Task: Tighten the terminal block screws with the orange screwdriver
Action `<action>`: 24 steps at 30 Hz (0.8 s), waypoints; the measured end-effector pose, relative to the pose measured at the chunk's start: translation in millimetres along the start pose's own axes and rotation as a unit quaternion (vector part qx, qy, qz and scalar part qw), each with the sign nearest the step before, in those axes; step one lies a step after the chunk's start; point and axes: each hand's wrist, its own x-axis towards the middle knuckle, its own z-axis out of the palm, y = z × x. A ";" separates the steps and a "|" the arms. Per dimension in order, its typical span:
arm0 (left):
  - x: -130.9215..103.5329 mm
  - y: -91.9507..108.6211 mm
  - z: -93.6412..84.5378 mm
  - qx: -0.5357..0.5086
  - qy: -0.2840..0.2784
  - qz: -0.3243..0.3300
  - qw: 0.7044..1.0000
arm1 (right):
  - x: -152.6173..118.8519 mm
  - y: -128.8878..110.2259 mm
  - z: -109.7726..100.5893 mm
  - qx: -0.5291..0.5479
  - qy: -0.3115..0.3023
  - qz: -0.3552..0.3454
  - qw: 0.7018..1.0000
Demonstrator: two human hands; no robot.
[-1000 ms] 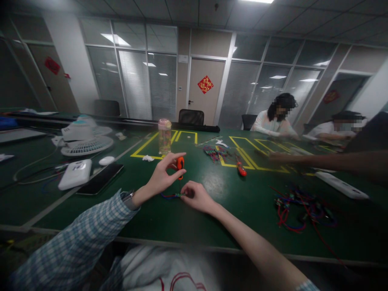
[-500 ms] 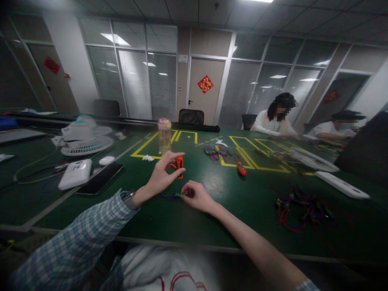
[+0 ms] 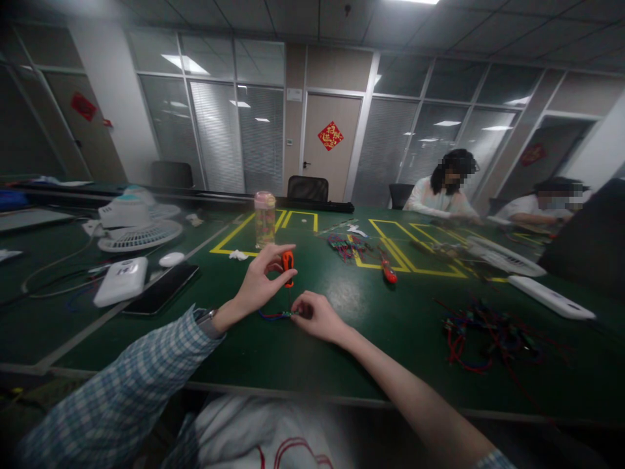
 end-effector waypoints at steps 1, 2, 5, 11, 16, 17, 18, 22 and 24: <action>0.5 0.8 -0.7 0.001 0.007 0.004 1.000 | 0.0 -0.8 -0.3 0.000 0.000 0.001 1.000; 1.1 1.3 -1.3 0.002 0.015 0.007 1.000 | 0.1 -1.5 -0.7 -0.001 0.000 0.003 1.000; 2.4 1.2 -2.4 0.000 0.033 0.009 0.999 | 0.3 -2.0 -0.9 -0.001 0.001 0.006 1.000; 0.5 -4.1 0.5 -0.030 0.015 -0.003 0.999 | 0.4 -0.1 0.3 0.004 0.001 0.007 1.000; -0.5 -5.1 0.9 -0.011 -0.019 0.011 1.000 | 0.5 -3.3 -0.8 0.002 0.003 0.010 1.000; -0.4 -4.7 0.7 -0.001 -0.030 0.017 0.999 | 0.5 -3.5 -0.8 0.000 0.003 0.009 1.000; -0.3 -4.1 0.5 0.011 -0.043 0.023 0.999 | 0.5 -3.3 -0.7 -0.002 0.003 0.007 1.000; -0.6 -3.0 1.3 0.039 -0.104 0.037 0.993 | 0.4 -0.4 0.9 -0.001 0.005 0.003 1.000; -1.4 -3.3 2.0 0.045 -0.123 0.038 0.991 | 0.4 1.1 1.6 0.000 0.006 0.005 1.000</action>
